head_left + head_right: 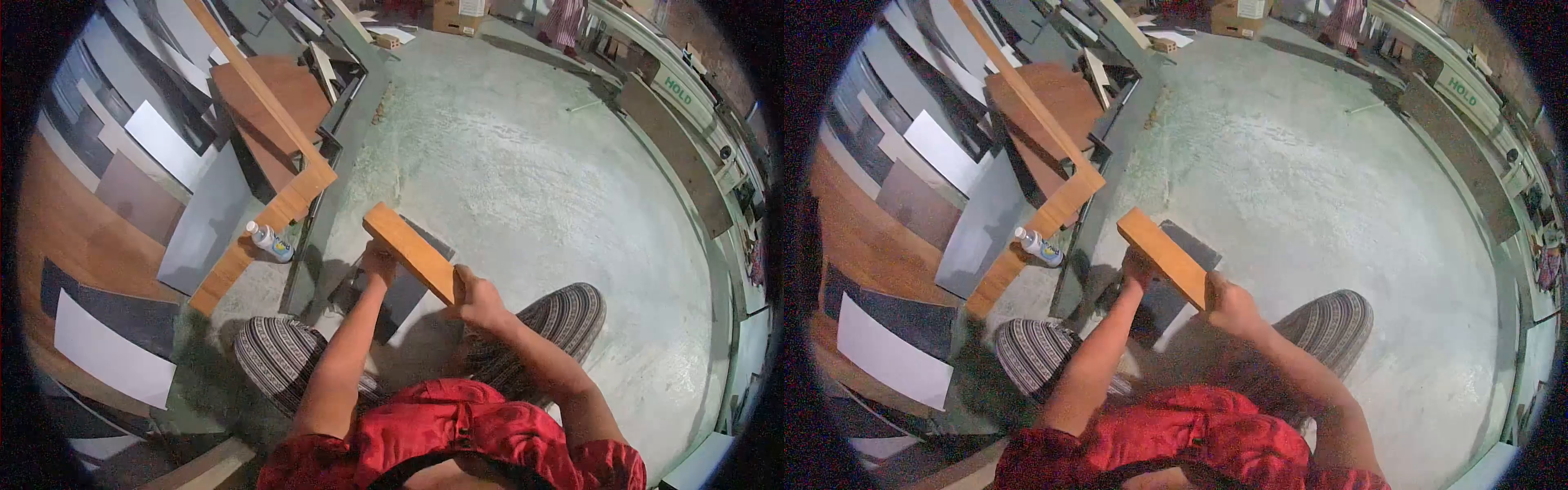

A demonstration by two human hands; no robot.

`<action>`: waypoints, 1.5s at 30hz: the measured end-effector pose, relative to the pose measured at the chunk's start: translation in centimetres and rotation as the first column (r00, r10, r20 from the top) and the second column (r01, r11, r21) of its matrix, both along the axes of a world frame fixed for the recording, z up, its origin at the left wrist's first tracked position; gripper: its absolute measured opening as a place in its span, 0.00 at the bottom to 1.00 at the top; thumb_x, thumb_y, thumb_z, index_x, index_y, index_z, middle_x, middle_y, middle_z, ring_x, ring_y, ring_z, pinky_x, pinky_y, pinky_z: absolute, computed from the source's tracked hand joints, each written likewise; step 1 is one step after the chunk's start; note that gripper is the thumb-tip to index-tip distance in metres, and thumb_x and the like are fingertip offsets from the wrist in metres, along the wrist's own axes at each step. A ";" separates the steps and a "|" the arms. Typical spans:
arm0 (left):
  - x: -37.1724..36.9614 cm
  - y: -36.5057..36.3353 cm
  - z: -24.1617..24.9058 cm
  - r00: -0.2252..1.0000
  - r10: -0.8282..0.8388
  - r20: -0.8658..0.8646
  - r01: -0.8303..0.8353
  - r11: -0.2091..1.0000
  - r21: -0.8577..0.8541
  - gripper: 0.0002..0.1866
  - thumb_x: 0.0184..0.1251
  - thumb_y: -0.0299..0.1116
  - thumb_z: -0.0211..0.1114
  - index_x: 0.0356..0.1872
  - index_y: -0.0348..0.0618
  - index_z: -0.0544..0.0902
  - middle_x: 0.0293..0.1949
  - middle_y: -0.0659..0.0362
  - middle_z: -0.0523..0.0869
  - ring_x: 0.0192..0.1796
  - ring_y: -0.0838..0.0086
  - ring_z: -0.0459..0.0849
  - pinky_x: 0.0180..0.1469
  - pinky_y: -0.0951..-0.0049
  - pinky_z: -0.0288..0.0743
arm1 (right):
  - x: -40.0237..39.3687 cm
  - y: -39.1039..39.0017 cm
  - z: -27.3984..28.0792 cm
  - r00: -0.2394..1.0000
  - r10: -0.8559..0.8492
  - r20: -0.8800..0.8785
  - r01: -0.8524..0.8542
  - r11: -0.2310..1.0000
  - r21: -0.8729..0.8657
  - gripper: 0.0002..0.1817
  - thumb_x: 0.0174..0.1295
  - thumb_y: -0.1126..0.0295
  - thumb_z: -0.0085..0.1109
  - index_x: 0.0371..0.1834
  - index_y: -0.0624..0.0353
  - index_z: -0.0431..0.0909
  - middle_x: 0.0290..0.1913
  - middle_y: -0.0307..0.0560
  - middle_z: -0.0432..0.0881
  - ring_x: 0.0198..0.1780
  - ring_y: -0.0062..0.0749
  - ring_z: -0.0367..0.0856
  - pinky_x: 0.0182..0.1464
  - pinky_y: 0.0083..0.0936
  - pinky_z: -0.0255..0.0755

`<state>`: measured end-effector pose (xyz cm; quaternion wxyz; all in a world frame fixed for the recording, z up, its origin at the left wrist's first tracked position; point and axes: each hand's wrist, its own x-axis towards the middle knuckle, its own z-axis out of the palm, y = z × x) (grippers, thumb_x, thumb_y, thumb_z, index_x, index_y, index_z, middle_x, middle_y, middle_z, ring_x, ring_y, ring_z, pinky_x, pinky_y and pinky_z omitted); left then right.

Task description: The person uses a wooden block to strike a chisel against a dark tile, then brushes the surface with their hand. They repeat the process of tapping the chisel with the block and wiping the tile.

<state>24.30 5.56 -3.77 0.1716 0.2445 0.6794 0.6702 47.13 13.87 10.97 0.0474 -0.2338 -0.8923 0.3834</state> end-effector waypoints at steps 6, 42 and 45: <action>1.7 -0.2 -0.6 0.933 -0.136 0.334 -0.019 0.907 0.421 0.18 0.66 0.41 0.53 0.50 0.39 0.72 0.46 0.55 0.79 0.50 0.66 0.77 0.48 0.64 0.73 | -0.2 0.0 -0.8 0.999 0.005 -0.048 -0.006 1.000 -0.019 0.42 0.38 0.60 0.71 0.59 0.62 0.62 0.44 0.62 0.78 0.47 0.57 0.76 0.46 0.41 0.71; -1.8 -0.4 -7.2 0.987 -0.126 0.104 0.117 0.989 0.093 0.25 0.60 0.49 0.55 0.53 0.43 0.73 0.47 0.55 0.80 0.51 0.60 0.77 0.51 0.61 0.71 | 0.8 1.0 -0.2 1.000 0.020 -0.021 -0.019 0.999 0.044 0.40 0.34 0.60 0.72 0.54 0.59 0.66 0.37 0.57 0.79 0.42 0.54 0.77 0.42 0.41 0.70; -2.1 -0.6 -6.9 0.937 -0.218 0.272 0.126 0.940 0.319 0.24 0.58 0.47 0.60 0.52 0.43 0.73 0.45 0.56 0.80 0.48 0.61 0.78 0.50 0.61 0.72 | 0.8 0.6 0.6 0.988 -0.062 -0.139 0.054 0.997 -0.064 0.43 0.35 0.56 0.73 0.58 0.58 0.64 0.41 0.59 0.79 0.45 0.54 0.78 0.46 0.42 0.71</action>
